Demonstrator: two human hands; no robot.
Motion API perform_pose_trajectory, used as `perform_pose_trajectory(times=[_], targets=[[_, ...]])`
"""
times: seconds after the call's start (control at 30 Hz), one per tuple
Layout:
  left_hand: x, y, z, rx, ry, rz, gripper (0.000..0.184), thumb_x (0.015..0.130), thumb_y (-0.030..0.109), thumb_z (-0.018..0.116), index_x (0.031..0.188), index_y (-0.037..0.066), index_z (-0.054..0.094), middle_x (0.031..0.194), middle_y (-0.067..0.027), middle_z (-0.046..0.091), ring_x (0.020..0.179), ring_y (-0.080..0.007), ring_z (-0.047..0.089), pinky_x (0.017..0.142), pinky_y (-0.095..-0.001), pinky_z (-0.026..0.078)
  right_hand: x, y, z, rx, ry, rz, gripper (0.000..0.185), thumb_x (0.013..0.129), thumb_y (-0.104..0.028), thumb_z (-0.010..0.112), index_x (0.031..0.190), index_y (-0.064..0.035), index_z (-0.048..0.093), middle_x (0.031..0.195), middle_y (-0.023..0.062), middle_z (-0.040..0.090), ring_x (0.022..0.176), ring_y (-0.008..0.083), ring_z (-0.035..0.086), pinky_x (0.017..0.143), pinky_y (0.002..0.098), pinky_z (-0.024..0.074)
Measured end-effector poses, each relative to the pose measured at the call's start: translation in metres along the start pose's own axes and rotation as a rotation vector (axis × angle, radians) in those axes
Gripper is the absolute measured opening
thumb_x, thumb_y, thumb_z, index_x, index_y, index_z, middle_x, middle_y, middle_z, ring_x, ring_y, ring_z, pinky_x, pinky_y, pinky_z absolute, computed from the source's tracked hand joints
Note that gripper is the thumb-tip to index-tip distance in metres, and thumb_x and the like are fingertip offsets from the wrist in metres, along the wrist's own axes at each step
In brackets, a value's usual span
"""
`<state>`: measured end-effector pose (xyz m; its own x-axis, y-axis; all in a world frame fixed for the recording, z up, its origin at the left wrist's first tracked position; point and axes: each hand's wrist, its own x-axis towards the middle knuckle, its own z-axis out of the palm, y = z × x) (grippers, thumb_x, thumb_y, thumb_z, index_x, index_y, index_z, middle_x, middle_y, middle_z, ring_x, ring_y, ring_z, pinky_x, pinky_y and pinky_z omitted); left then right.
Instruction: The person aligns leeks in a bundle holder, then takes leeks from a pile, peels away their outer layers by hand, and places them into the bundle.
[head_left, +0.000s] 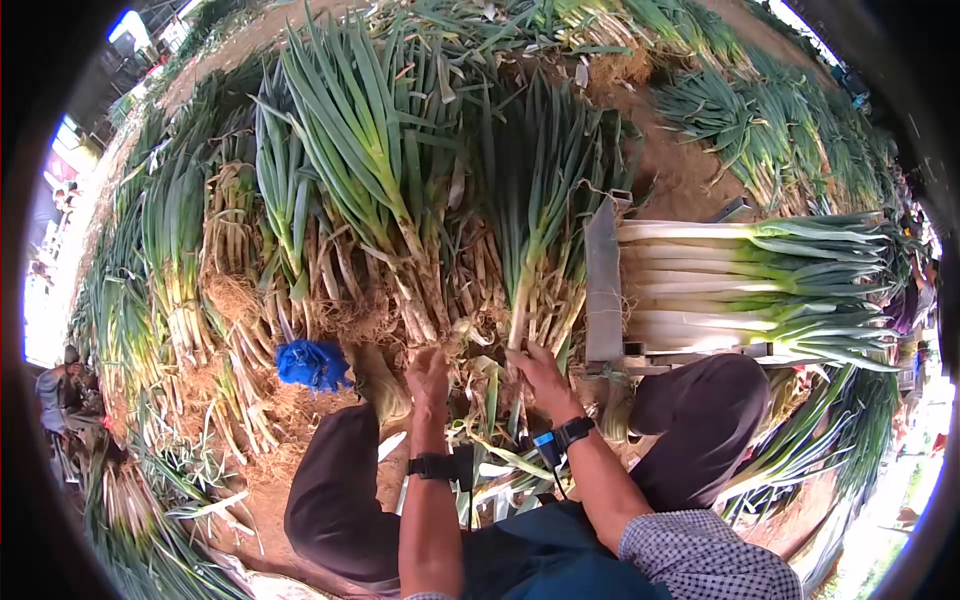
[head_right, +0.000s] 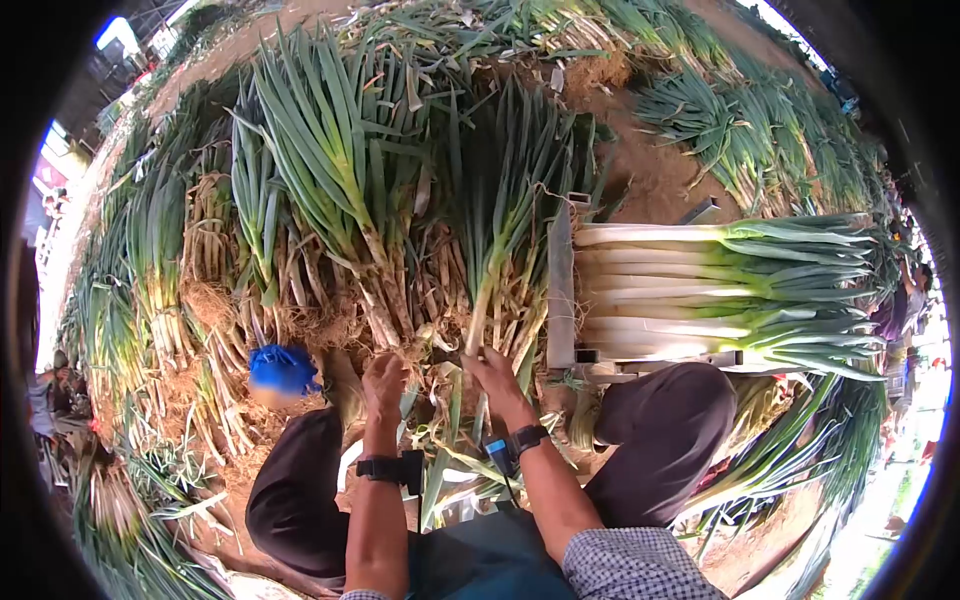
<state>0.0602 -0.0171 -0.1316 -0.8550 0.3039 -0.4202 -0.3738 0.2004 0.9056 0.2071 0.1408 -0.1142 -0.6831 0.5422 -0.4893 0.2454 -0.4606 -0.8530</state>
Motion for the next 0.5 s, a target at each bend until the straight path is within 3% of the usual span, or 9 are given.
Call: perform_pose_trajectory(times=[0.1,0.2,0.27,0.3,0.33,0.37,0.4,0.47,0.5], targets=[[-0.024,0.058,0.008,-0.166,-0.313,-0.075,0.033,0.103,0.025,0.055,0.121,0.0,0.062,0.104,-0.0107,0.069,0.091,-0.0213,0.067,0.079,-0.0342,0.053,-0.001,-0.059,0.027,0.309,-0.251,-0.097,0.021,0.096,-0.02,0.066,0.108,-0.0031,0.062,0.083,-0.0006,0.062,0.069,0.0069,0.061,0.06,0.0207,0.0505],[-0.032,0.099,0.002,-0.235,-0.504,-0.032,0.032,0.106,0.022,0.048,0.126,0.002,0.061,0.115,-0.0136,0.067,0.103,-0.0229,0.066,0.089,-0.0363,0.052,-0.03,-0.101,0.044,0.525,-0.426,-0.176,0.026,0.094,-0.013,0.066,0.115,0.0016,0.062,0.099,0.0074,0.069,0.086,0.0152,0.068,0.074,0.0267,0.0569],[-0.036,0.101,-0.006,-0.029,-0.593,0.104,0.033,0.106,0.021,0.047,0.129,0.002,0.06,0.124,-0.0138,0.064,0.114,-0.0235,0.061,0.098,-0.036,0.048,-0.05,-0.092,0.043,0.368,-0.409,-0.184,0.03,0.094,-0.012,0.065,0.119,0.0025,0.062,0.102,0.0094,0.07,0.089,0.0174,0.068,0.076,0.0299,0.058],[-0.036,0.098,-0.009,0.193,-0.6,0.255,0.035,0.105,0.022,0.047,0.131,0.001,0.06,0.129,-0.0132,0.062,0.12,-0.0237,0.057,0.103,-0.035,0.044,-0.062,-0.095,0.033,-0.05,-0.371,-0.066,0.033,0.094,-0.016,0.066,0.122,-0.0001,0.063,0.102,0.0072,0.069,0.088,0.0163,0.067,0.075,0.0308,0.0577],[-0.035,0.096,-0.011,0.395,-0.583,0.404,0.037,0.105,0.022,0.048,0.133,0.001,0.059,0.134,-0.0125,0.059,0.126,-0.0239,0.053,0.108,-0.0341,0.04,-0.052,-0.045,0.034,0.001,-0.372,-0.085,0.035,0.094,-0.019,0.065,0.124,-0.0016,0.062,0.104,0.0068,0.068,0.089,0.0149,0.065,0.075,0.0314,0.056],[-0.033,0.089,0.007,-0.014,-0.634,-0.112,0.036,0.103,0.023,0.052,0.129,-0.001,0.061,0.123,-0.011,0.066,0.113,-0.0209,0.062,0.099,-0.0336,0.048,-0.043,0.006,0.033,0.051,-0.374,-0.104,0.036,0.095,-0.022,0.064,0.126,-0.0031,0.061,0.107,0.0065,0.067,0.089,0.0135,0.063,0.075,0.0319,0.0542],[-0.046,0.093,0.023,0.132,-0.678,-0.128,0.035,0.102,0.025,0.055,0.123,-0.002,0.063,0.106,-0.0075,0.068,0.092,-0.0139,0.065,0.079,-0.0291,0.053,-0.035,0.056,0.032,0.102,-0.377,-0.124,0.038,0.096,-0.026,0.063,0.128,-0.0045,0.06,0.109,0.0062,0.066,0.089,0.0121,0.061,0.074,0.0324,0.0524],[-0.04,0.051,0.031,0.349,-0.741,-0.066,0.024,0.1,0.021,0.055,0.102,0.0,0.066,0.081,-0.0031,0.064,0.069,-0.0123,0.061,0.062,-0.0244,0.049,-0.086,0.02,0.029,-0.203,-0.364,0.084,0.037,0.095,-0.03,0.063,0.126,-0.0081,0.061,0.104,0.0054,0.066,0.086,0.0126,0.061,0.078,0.0327,0.0521],[-0.04,0.032,0.03,0.409,-0.683,-0.081,0.027,0.101,0.025,0.052,0.089,0.005,0.065,0.078,-0.0062,0.066,0.066,-0.016,0.065,0.056,-0.0317,0.052,-0.087,0.041,0.033,-0.287,-0.389,0.021,0.037,0.095,-0.034,0.062,0.121,-0.0082,0.064,0.094,0.0074,0.066,0.088,0.0186,0.063,0.076,0.0358,0.0535]])
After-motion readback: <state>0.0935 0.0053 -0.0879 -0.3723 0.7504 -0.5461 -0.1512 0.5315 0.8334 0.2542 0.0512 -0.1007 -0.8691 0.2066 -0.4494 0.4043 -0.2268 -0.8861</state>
